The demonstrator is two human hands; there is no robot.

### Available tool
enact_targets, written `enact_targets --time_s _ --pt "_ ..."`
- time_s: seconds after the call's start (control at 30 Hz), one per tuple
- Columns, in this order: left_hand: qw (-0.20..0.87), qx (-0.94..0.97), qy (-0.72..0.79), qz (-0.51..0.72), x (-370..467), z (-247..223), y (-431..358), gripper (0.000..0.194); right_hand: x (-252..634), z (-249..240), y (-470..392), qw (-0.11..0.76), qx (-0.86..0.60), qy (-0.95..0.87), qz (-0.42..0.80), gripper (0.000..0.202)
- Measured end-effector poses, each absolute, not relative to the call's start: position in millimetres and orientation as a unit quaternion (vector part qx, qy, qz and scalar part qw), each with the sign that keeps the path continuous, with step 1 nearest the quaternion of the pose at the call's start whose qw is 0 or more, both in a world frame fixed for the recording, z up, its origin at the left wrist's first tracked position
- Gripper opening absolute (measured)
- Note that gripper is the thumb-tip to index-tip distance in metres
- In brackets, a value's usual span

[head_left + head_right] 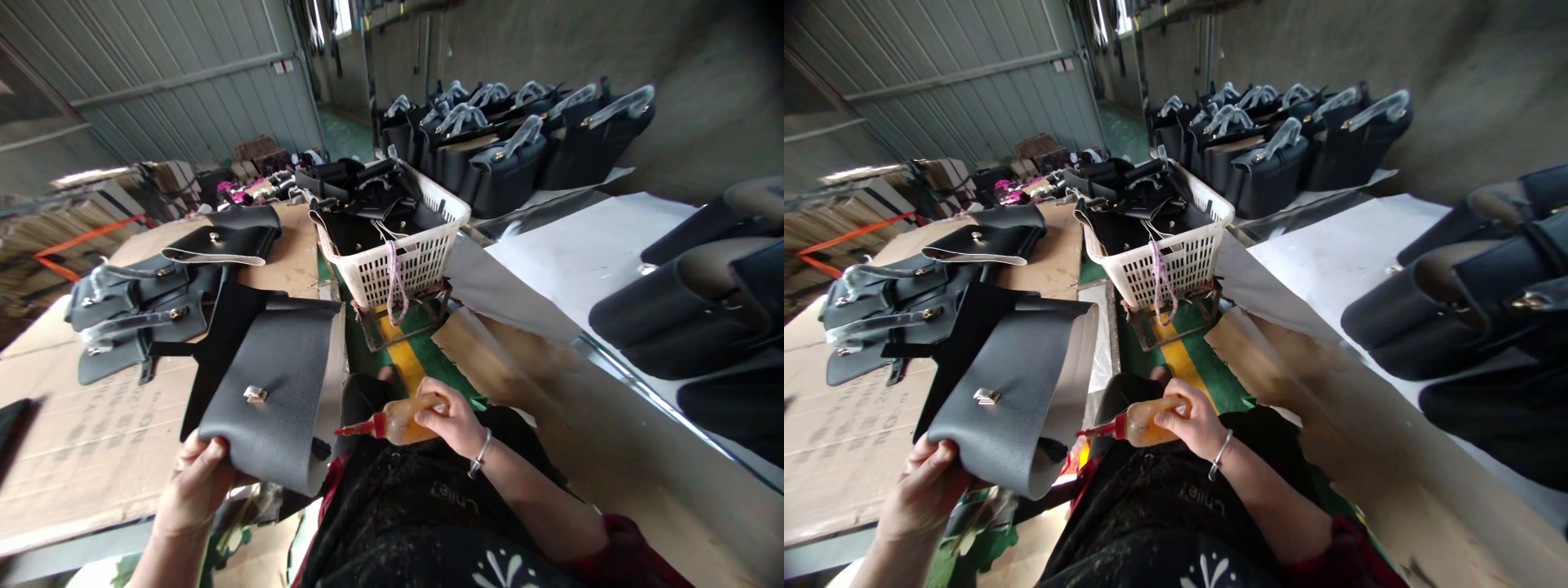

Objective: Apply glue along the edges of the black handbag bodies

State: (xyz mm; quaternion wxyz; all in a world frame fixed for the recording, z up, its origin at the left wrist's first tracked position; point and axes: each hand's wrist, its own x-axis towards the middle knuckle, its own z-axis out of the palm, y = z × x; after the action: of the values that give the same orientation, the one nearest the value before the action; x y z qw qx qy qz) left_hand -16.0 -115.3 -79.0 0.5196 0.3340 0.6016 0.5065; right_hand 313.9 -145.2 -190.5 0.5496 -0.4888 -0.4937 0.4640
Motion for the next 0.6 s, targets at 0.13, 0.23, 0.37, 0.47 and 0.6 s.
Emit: enact_targets --time_s 0.13,0.23,0.37,0.47,0.6 --pt "0.519 0.337 0.599 0.508 -17 -80 -115 0.042 314 -189 -137 0.564 -0.525 -0.476 0.424 0.028" --pt "0.521 0.328 0.601 0.509 -17 -80 -115 0.044 314 -185 -127 0.577 -0.537 -0.465 0.403 0.029" --pt "0.514 0.321 0.608 0.513 -14 -77 -115 0.046 311 -183 -126 0.575 -0.52 -0.474 0.417 0.028" --pt "0.514 0.326 0.604 0.515 -10 -75 -116 0.044 309 -187 -135 0.57 -0.507 -0.466 0.447 0.026" --pt "0.523 0.323 0.59 0.524 -8 -73 -116 0.043 302 -195 -154 0.558 -0.484 -0.452 0.5 0.026"
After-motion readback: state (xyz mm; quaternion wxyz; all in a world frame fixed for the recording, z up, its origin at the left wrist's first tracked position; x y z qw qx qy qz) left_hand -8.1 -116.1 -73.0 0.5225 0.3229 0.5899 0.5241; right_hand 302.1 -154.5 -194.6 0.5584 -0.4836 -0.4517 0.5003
